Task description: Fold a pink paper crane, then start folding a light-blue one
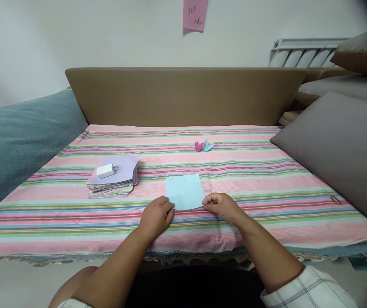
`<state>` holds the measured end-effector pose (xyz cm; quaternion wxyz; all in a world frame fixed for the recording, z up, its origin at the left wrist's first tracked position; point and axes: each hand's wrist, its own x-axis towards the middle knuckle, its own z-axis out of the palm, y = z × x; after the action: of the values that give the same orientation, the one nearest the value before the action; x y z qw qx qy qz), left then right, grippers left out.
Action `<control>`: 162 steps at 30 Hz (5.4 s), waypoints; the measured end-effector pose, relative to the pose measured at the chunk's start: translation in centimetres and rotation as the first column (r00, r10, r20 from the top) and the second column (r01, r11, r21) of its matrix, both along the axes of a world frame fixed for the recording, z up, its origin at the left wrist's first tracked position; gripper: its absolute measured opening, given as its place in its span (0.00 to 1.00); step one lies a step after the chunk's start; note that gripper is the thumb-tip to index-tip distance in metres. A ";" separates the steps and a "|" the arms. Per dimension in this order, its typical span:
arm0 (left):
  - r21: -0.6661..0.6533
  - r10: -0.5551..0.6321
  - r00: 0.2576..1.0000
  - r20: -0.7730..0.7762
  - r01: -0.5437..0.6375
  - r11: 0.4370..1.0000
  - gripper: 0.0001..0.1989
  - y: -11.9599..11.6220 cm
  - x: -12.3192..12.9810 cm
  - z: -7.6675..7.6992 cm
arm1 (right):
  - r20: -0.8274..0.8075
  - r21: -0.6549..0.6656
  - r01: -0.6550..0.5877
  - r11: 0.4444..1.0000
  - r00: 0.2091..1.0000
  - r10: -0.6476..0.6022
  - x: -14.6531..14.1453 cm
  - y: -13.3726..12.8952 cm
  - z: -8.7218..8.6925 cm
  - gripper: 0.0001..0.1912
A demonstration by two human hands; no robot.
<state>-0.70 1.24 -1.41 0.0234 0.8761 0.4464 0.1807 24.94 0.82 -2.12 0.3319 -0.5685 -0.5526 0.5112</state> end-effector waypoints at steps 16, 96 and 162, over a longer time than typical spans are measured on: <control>-0.013 -0.006 1.000 0.016 0.007 1.000 0.11 0.1 0.0 -0.1 | -0.079 0.006 0.013 1.000 0.997 -0.012 -0.5 -0.2 0.4 0.12; 0.014 -0.026 1.000 0.012 0.026 1.000 0.11 0.1 -0.2 -0.1 | 0.645 0.504 -0.468 0.726 0.763 0.043 0.9 0.0 -0.2 0.09; -0.121 0.326 0.937 0.122 -0.312 0.942 0.14 1.9 -2.9 0.8 | 0.606 0.432 -0.319 0.844 0.795 -0.010 0.6 0.7 0.2 0.16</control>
<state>-3.55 3.14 -0.56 0.0687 0.7748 0.5885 0.2206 25.53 1.51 -1.93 0.2393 -0.5392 -0.7892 0.1707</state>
